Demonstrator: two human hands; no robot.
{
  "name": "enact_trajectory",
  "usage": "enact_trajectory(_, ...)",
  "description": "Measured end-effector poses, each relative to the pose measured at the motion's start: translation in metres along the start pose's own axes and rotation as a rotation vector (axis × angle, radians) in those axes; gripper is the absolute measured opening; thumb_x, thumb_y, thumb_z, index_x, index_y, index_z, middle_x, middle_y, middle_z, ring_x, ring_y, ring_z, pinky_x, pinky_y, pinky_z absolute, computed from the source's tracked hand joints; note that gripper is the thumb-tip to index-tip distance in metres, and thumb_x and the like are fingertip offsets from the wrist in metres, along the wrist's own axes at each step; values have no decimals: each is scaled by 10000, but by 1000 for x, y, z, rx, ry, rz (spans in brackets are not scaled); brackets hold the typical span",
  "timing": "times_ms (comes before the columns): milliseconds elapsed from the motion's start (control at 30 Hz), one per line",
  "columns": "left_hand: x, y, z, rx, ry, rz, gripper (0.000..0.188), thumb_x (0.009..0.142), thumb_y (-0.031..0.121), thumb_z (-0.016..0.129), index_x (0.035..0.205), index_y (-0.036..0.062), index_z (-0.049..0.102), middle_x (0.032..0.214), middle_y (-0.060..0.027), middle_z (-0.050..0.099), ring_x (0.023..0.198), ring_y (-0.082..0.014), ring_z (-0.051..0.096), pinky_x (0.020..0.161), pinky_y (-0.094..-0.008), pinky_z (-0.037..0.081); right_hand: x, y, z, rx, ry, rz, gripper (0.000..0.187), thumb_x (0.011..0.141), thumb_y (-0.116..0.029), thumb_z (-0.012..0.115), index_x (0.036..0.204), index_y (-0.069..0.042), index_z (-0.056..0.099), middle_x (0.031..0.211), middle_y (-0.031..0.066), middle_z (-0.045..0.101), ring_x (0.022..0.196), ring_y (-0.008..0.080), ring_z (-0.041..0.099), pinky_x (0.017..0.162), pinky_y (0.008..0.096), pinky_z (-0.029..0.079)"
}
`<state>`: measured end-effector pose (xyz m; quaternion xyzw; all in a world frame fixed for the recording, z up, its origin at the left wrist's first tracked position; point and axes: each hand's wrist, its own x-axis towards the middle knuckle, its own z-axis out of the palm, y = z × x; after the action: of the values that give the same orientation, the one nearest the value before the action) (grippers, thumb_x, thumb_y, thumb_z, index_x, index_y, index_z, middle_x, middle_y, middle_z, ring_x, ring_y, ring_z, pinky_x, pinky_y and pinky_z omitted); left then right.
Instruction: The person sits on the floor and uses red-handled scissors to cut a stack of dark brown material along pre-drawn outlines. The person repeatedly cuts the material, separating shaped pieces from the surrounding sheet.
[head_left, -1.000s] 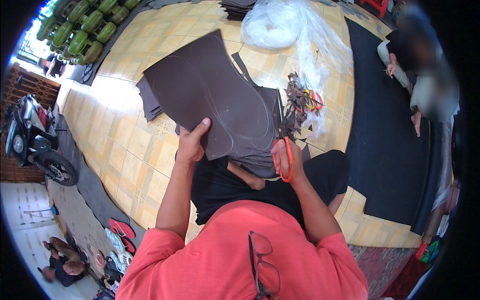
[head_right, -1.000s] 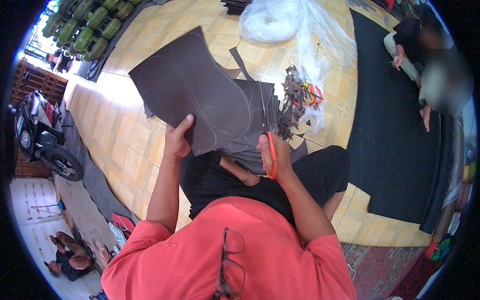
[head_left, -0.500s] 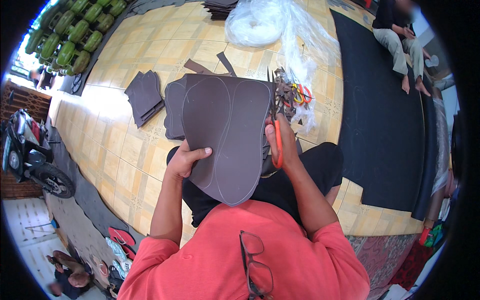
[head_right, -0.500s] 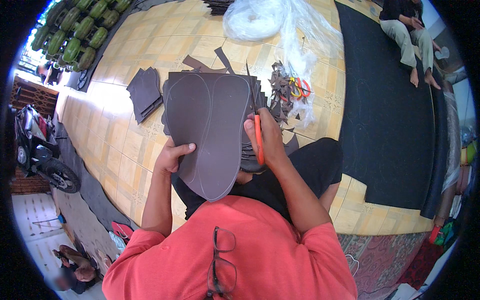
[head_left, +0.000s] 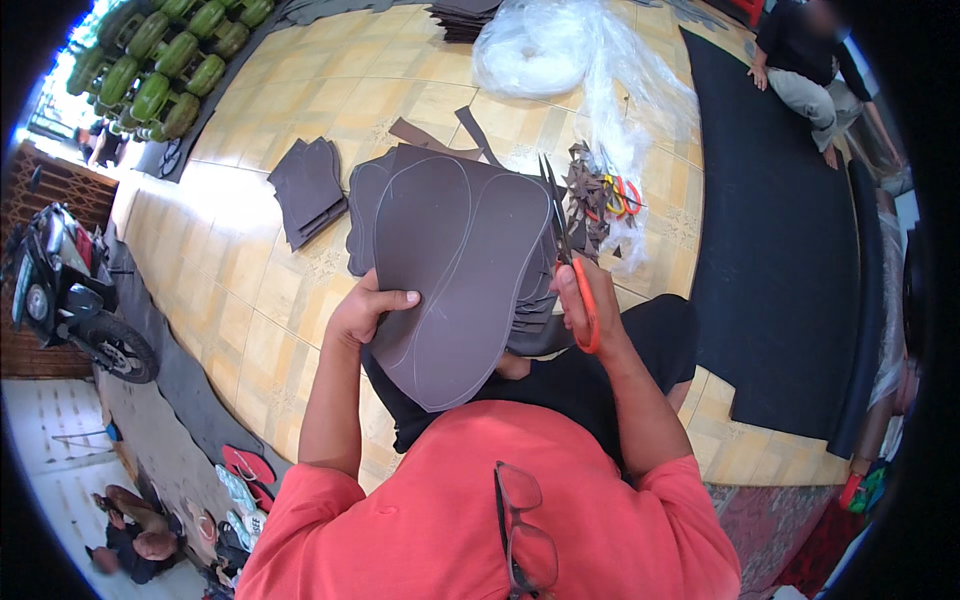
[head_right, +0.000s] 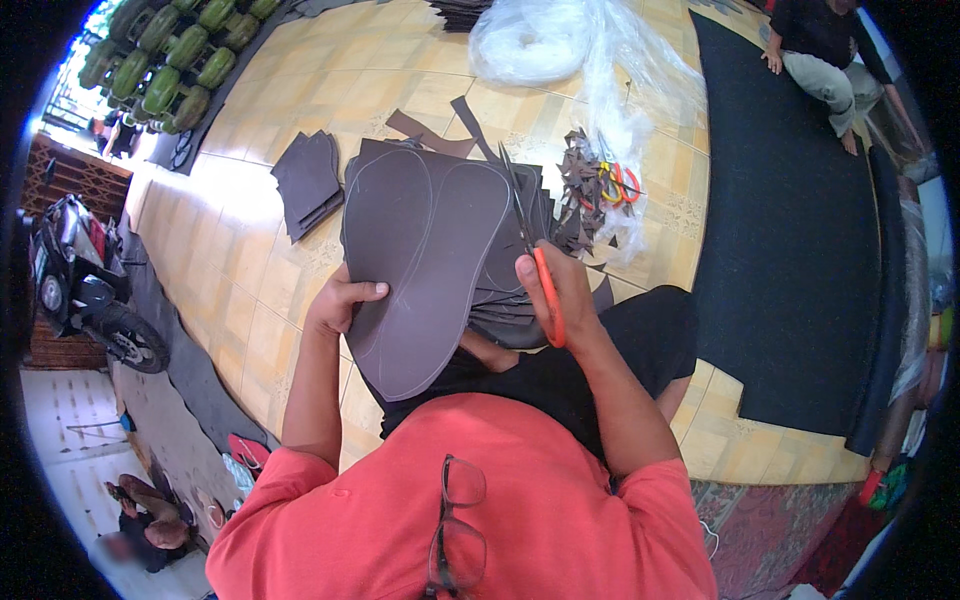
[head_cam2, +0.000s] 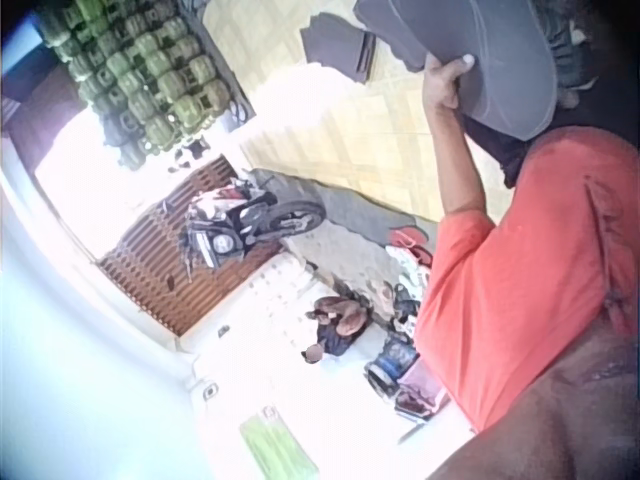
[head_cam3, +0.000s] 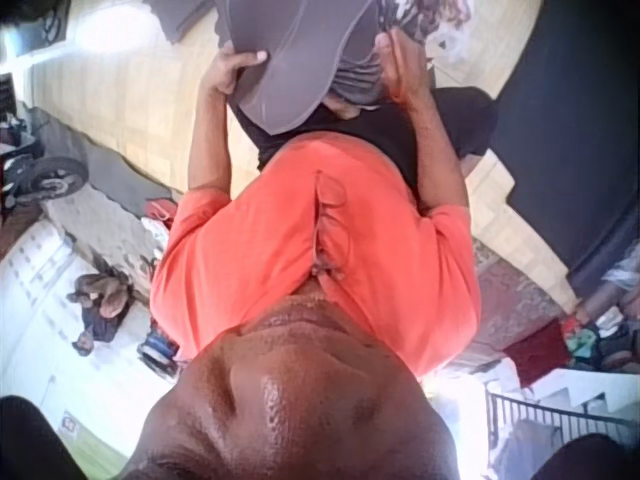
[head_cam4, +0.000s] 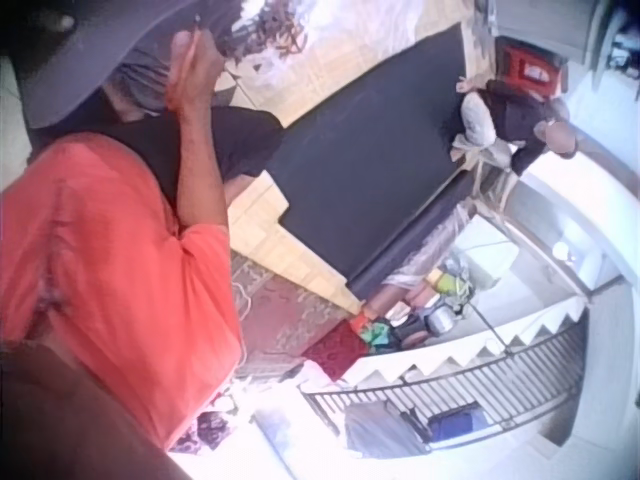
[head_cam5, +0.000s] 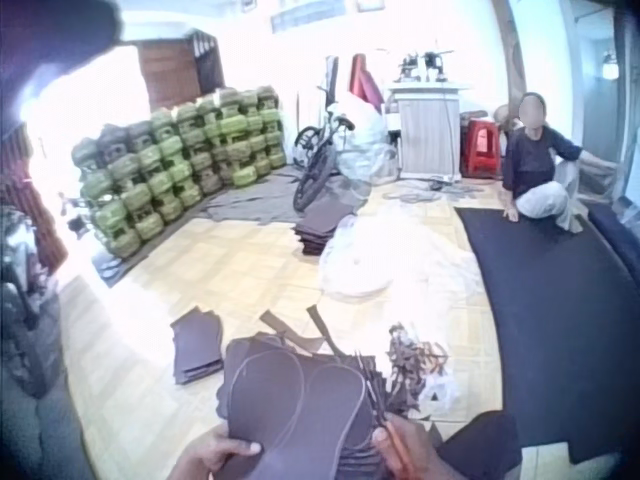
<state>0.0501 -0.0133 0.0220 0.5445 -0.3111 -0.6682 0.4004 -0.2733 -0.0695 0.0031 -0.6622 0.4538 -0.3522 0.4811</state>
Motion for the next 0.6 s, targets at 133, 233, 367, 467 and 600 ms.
enact_trajectory(133,-5,5,-5,90,4,-44,751,692,90,784,1376,-19,493,1297,-113,589,1212,-237,517,1065,-334,353,3,2,2,66,19,-64,400,987,-333,534,770,-10,440,626,125,417,590,233,423,574,366,383)
enact_trajectory(233,-5,6,-9,134,-18,-48,738,698,99,782,1371,-22,504,1284,-115,599,1195,-234,527,1054,-329,365,4,4,-3,-76,37,-156,387,987,-325,537,779,-8,455,625,116,426,599,221,436,579,357,384)
enact_trajectory(367,-1,16,-32,271,-42,-69,703,705,120,781,1347,-22,533,1254,-114,618,1179,-230,536,1044,-319,371,-3,-4,-30,-98,-205,2,381,982,-339,547,814,-1,500,621,105,449,602,198,444,587,349,391)
enact_trajectory(467,-1,26,-28,297,-109,-98,716,697,140,788,1347,-22,536,1247,-115,622,1183,-226,534,1043,-314,371,-6,14,-35,-24,-218,135,413,982,-419,489,872,-25,550,624,37,528,486,126,530,453,280,426)
enact_trajectory(600,-1,20,-17,361,-199,-149,668,781,208,760,1359,-27,521,1253,-115,621,1182,-227,538,1038,-325,378,-7,26,-19,609,-136,321,280,946,-298,586,932,-18,577,679,58,576,552,149,560,531,277,459)
